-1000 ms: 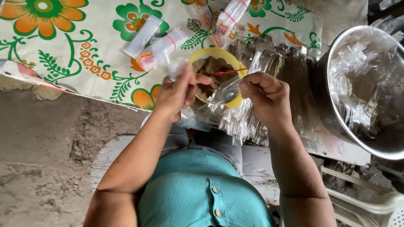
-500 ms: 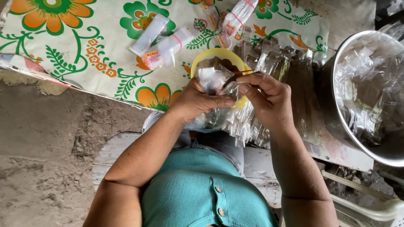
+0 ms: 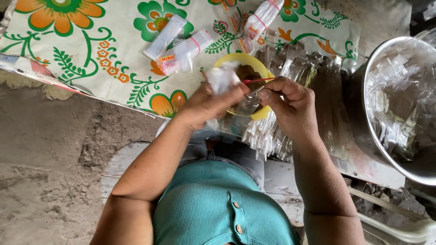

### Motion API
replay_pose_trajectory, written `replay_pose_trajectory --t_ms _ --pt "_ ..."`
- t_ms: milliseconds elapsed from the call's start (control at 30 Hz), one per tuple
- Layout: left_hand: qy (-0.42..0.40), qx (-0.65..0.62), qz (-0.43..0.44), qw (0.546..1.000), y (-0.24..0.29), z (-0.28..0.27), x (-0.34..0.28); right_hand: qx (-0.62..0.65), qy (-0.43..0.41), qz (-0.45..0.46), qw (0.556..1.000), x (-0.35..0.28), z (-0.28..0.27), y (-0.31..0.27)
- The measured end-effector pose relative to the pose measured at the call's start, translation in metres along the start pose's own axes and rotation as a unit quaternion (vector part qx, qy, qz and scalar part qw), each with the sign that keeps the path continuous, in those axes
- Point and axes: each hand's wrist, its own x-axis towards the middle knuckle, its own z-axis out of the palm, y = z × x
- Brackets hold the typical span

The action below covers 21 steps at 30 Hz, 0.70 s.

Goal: The person fills small plastic sleeves with a brown mixture from a yellow bowl using a small red spoon, then sets the filled sleeves aside.

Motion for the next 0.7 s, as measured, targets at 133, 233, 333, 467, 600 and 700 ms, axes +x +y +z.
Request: replay_pose_trajectory --t_ms 133,233,333,467,600,700 --pt "-0.046 -0.015 0.073 0.996 0.025 0.029 0.001 -0.006 -0.003 -0.022 1.0 0.001 -0.001 -0.002" --pt "-0.055 -0.039 0.101 0.993 0.028 0.034 -0.001 0.01 0.006 -0.031 0.999 -0.001 -0.002 -0.003" --pt "-0.041 -0.055 0.1 0.993 0.024 0.03 -0.001 0.048 0.024 -0.071 0.996 0.002 -0.005 -0.004" --pt "-0.04 -0.048 0.096 0.993 0.017 0.025 0.002 0.048 -0.005 -0.105 0.993 0.006 -0.003 -0.014" --pt "-0.039 -0.046 0.091 0.994 0.008 0.02 0.005 -0.031 -0.023 -0.135 0.99 0.008 -0.001 -0.015" --pt "-0.033 -0.044 0.088 0.995 0.002 0.013 0.005 -0.096 -0.057 -0.138 0.984 0.007 0.001 -0.016"
